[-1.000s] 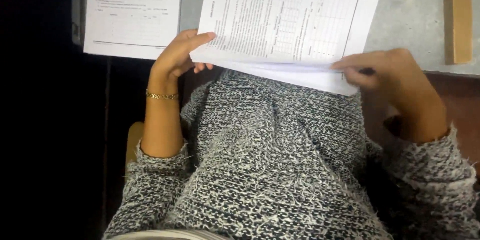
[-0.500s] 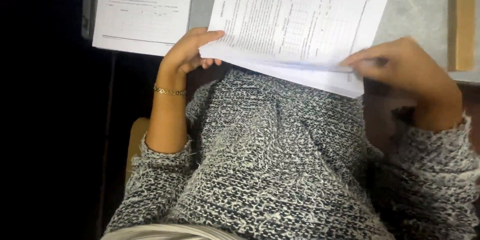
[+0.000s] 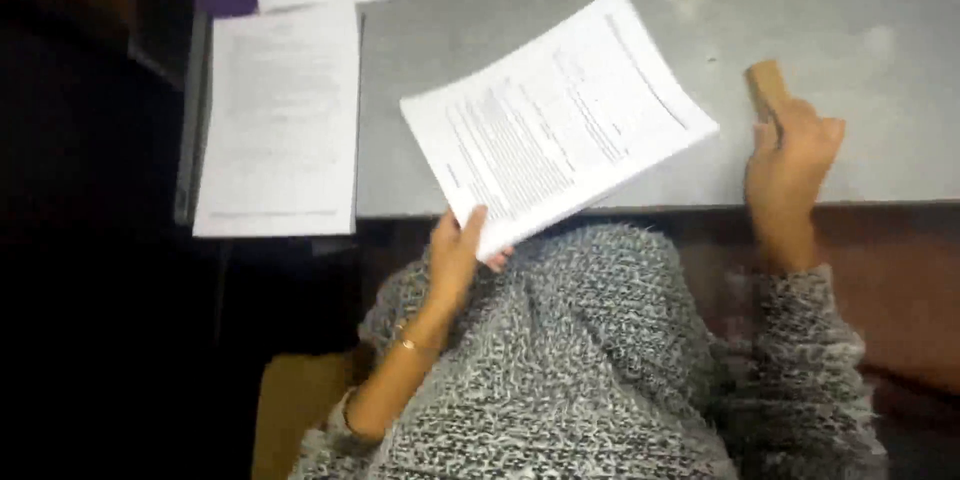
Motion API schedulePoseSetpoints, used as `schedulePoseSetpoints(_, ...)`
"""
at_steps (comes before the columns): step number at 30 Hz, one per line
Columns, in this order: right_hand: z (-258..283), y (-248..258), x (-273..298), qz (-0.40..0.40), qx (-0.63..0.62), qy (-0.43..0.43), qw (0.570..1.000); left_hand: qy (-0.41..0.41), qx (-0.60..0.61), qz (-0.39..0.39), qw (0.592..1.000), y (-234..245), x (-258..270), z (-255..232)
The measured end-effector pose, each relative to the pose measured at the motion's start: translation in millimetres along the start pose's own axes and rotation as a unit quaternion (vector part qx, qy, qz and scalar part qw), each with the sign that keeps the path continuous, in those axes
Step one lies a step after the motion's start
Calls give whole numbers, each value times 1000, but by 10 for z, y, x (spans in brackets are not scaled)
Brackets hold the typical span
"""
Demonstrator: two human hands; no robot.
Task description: Sorting and organizing stacks of printed documents on a desk
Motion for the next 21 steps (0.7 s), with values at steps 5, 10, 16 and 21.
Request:
schedulePoseSetpoints(5, 1065, -121, 88, -69, -51, 99, 991, -53, -46, -45, 997, -225, 74, -99)
schedulePoseSetpoints(10, 2292, -605, 441, 68, -66, 118, 989, -41, -70, -69, 994, -256, 84, -138)
schedulePoseSetpoints(16, 1598, 142, -258, 30, -100, 28, 994, -37, -63, -80, 994, -158, 63, 102)
schedulePoseSetpoints(21, 641, 166, -441, -49, -37, 30, 998, -62, -72, -62, 994, -142, 16, -88)
Point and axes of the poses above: each hand's wrist, its own x-axis away from the middle knuckle, its own y-axis out of the back of the hand, z = x × y, the point moved 8 cm from there along -x, towards the middle knuckle, and after that the axes turned 14 degrees about z, right-handed, at the moved point
